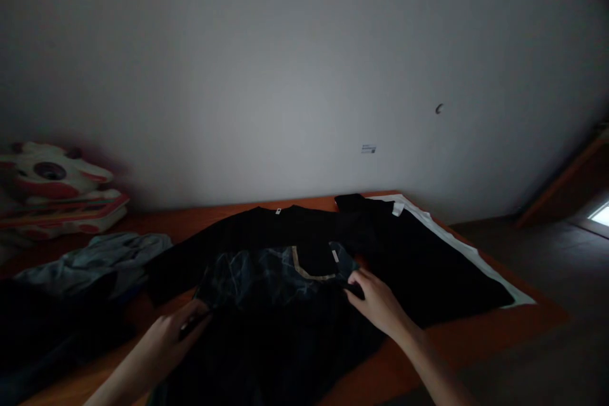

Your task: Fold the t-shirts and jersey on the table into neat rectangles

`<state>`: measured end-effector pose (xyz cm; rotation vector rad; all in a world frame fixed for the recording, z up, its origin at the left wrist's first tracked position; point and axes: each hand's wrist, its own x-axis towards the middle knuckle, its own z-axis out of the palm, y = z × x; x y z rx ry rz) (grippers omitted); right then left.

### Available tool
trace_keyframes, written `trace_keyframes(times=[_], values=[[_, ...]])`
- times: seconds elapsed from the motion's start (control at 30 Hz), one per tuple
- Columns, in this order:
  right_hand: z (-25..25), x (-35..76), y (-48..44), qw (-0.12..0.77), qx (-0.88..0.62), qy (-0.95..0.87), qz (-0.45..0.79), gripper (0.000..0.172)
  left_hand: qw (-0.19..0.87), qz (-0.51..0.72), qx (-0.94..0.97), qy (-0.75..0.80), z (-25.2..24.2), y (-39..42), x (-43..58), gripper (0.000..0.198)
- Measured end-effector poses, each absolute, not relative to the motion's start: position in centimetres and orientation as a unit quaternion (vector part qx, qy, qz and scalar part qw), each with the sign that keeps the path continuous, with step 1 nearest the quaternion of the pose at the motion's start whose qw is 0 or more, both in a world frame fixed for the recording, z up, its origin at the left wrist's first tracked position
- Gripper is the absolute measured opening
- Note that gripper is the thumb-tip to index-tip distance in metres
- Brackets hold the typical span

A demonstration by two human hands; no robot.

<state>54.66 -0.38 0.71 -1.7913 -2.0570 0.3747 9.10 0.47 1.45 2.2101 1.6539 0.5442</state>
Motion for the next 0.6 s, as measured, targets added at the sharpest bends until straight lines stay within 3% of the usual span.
trace_keyframes(times=[0.1, 0.2, 0.4, 0.5, 0.6], values=[[-0.2, 54.0, -0.3, 0.222, -0.596, -0.763, 0.115, 0.018, 0.113, 0.220, 0.805, 0.538, 0.4, 0.8, 9.5, 0.024], [-1.0, 54.5, -1.0, 0.187, -0.614, -0.749, 0.162, 0.025, 0.084, 0.215, 0.821, 0.523, -0.7, 0.4, 8.5, 0.021], [-0.3, 56.4, -2.8, 0.077, -0.671, -0.718, 0.170, 0.019, 0.176, 0.171, 0.786, 0.567, -0.7, -1.8, 6.7, 0.023], [0.9, 55.9, -2.8, 0.126, -0.640, -0.744, 0.144, 0.027, 0.187, 0.209, 0.736, 0.616, -0.2, -1.3, 6.2, 0.036], [2.0, 53.8, -2.6, 0.210, -0.594, -0.768, 0.116, 0.032, 0.091, 0.247, 0.667, 0.697, 0.4, 0.5, 5.2, 0.048]])
